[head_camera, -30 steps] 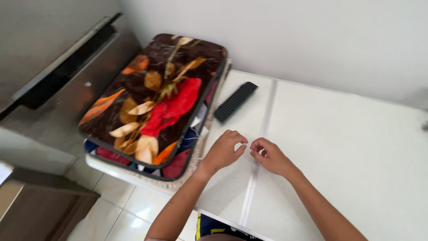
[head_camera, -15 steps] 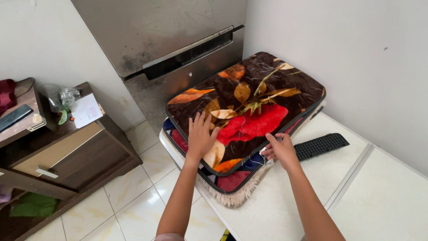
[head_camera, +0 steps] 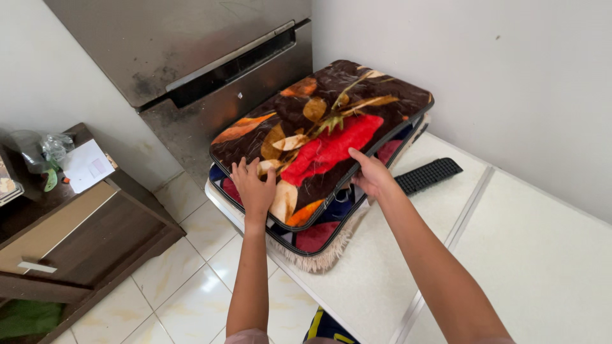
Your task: The person folds a patterned towel and hangs it on a drying rack. They then use a black brush to repeatedly clean the surface of a floral-patterned rug placed on a white table.
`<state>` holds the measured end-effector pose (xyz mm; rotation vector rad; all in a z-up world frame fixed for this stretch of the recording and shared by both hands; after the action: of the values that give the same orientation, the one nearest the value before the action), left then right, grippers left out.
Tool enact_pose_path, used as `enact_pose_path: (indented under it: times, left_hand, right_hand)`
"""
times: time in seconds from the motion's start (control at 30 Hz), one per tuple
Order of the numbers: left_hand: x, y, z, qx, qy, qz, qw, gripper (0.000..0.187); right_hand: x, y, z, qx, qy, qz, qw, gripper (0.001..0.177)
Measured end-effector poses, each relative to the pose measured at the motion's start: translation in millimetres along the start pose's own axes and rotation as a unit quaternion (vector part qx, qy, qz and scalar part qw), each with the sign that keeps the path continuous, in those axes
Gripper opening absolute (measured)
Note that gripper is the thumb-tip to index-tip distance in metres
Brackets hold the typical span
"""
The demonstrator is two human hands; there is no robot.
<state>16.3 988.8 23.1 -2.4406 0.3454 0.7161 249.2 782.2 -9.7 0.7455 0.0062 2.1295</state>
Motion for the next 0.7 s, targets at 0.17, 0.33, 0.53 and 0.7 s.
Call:
enact_pose_path:
  times: [0.17,0.33,0.53,0.7]
  left_hand:
    - [-23,12,-16,-0.009,0.088,0.065,0.994,0.043]
    - [-57,23,-60,-0.003,0.171,0.128,0.977,0.044]
    - [-42,28,-113,0.109,0.145,0.182,0.966,0.051]
    - [53,75,-171,0.080,0.261,0.445,0.853,0.063]
  right_hand:
    - [36,36,63,-0.134,-0.020,0.056,0.989,0.032]
    - [34,113,122,-0.233,-0.088,0.137,0.959,0.031]
    - [-98,238,147,-0.279,-0.058,0.063,0.957,0.049]
    - [-261,351,122,-0.266,-0.096,-0.011,0.959,0.059]
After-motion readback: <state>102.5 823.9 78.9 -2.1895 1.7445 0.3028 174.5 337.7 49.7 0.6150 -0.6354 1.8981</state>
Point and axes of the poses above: each hand's wrist, its own y-axis away from the middle knuckle, its own x-axis out of the palm, z = x × y, the point moved 6 cm from there along -y, towards the middle knuckle, and after that the axes turned 7 degrees about -x, right-handed, at the moved point
